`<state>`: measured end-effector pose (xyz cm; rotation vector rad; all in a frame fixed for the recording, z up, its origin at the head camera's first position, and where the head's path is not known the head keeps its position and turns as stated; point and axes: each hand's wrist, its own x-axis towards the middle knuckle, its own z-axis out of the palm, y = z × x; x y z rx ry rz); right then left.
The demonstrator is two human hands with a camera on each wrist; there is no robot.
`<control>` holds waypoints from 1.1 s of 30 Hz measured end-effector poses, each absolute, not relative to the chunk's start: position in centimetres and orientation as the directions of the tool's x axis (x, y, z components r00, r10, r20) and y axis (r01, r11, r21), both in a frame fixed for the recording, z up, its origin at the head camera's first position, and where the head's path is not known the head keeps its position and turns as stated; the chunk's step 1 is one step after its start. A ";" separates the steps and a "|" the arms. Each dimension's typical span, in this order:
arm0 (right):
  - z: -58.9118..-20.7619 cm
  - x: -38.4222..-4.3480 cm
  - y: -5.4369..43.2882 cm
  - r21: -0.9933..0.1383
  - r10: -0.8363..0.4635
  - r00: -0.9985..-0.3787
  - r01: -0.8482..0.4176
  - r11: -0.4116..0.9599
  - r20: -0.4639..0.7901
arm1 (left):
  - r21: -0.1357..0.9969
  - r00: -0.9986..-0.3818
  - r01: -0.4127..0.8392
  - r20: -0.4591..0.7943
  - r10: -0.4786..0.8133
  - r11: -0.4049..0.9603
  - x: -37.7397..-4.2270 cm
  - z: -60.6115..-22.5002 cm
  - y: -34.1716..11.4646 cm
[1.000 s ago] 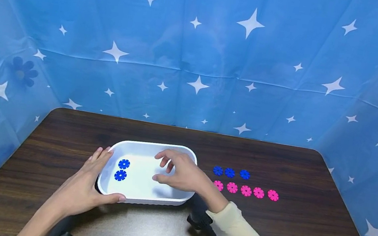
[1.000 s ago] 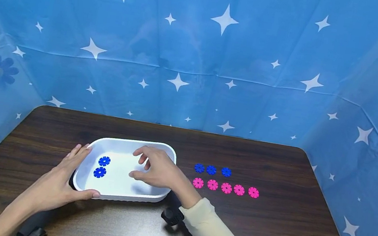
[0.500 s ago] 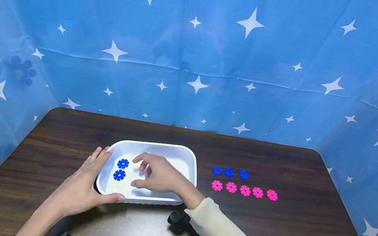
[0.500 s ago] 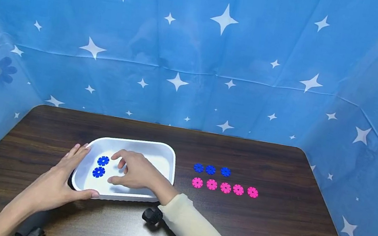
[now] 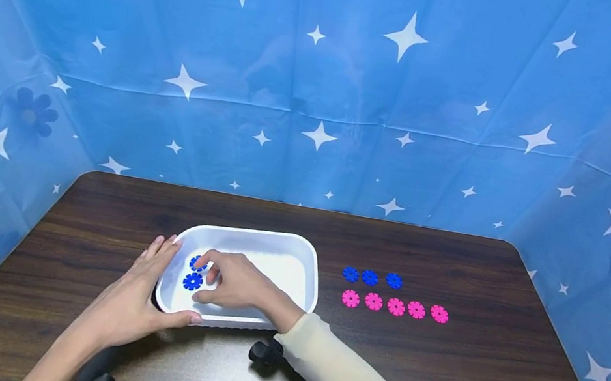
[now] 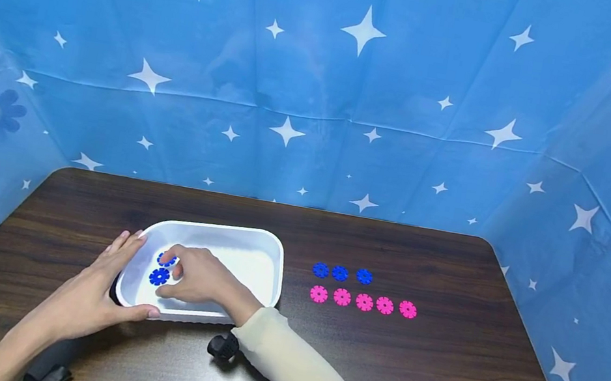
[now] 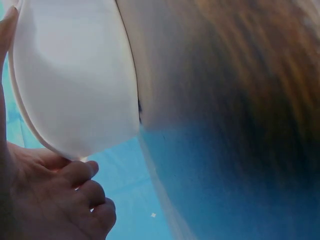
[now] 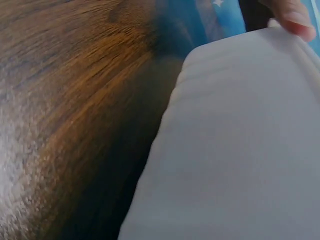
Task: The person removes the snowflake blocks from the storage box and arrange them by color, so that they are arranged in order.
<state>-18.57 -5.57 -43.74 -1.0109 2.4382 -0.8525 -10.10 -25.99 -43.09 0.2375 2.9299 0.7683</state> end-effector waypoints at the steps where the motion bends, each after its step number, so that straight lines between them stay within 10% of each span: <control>1: -43.8 -18.6 -5.7 -0.644 -0.728 -0.678 -0.512 0.569 -0.105 | 0.494 -0.983 0.122 -0.062 0.175 0.861 -10.1 -43.1 -26.0; 11: -44.3 -18.6 -6.3 -0.485 -0.736 -0.665 -0.605 0.631 -0.127 | 0.491 -0.982 0.128 -0.057 0.179 0.862 -10.1 -43.1 -26.0; 33: -44.7 -18.3 -5.4 -0.549 -0.716 -0.690 -0.561 0.619 -0.103 | 0.487 -0.984 0.122 -0.056 0.171 0.865 -10.1 -43.7 -25.9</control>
